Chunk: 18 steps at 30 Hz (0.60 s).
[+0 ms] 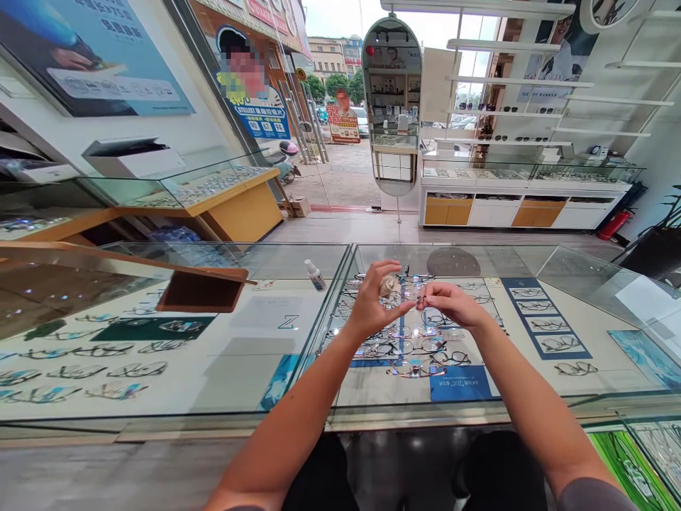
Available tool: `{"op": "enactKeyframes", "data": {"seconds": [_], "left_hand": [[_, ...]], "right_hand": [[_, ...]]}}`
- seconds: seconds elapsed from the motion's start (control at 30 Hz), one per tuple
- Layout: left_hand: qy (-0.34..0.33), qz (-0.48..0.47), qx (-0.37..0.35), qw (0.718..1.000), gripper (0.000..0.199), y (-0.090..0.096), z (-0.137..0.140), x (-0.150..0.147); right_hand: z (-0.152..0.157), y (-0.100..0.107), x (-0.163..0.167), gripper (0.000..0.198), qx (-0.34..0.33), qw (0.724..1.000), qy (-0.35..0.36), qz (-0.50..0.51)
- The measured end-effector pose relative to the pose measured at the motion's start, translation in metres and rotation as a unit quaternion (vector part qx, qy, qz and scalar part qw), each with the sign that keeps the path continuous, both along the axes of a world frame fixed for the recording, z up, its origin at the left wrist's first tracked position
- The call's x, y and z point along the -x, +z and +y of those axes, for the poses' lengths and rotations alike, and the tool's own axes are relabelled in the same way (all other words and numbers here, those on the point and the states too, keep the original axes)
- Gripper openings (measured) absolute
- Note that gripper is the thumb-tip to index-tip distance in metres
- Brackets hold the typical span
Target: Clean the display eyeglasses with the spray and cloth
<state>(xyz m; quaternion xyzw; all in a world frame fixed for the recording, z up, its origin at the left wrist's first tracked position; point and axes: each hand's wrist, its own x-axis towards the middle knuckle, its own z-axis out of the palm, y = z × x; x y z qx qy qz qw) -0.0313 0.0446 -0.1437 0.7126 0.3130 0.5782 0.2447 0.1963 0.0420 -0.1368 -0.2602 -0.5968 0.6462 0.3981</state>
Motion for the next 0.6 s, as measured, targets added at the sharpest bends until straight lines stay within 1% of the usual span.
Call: {"op": "enactKeyframes", "data": {"seconds": [0.07, 0.13, 0.27, 0.37, 0.43, 0.6], "left_hand": [[-0.002, 0.027, -0.053, 0.998, 0.061, -0.001, 0.002, 0.001], [-0.009, 0.038, -0.073, 0.997, 0.058, -0.004, 0.005, 0.001], [-0.002, 0.058, -0.078, 0.995, 0.061, -0.006, 0.008, 0.002], [0.006, 0.077, -0.066, 0.995, 0.063, -0.004, 0.007, 0.003], [0.007, 0.079, -0.073, 0.994, 0.063, -0.001, 0.005, 0.002], [0.004, 0.091, -0.170, 0.981, 0.058, 0.009, -0.005, 0.001]], "right_hand": [[0.001, 0.000, -0.002, 0.042, -0.015, 1.000, 0.020, -0.017], [0.003, 0.000, -0.005, 0.041, -0.023, 0.999, 0.031, -0.027], [0.005, 0.004, -0.011, 0.036, -0.027, 0.996, 0.068, -0.056], [0.003, 0.010, -0.014, 0.034, -0.038, 0.993, 0.084, -0.069], [0.001, 0.013, -0.015, 0.034, -0.043, 0.992, 0.089, -0.073], [-0.004, 0.021, -0.015, 0.039, -0.066, 0.990, 0.101, -0.071]]}}
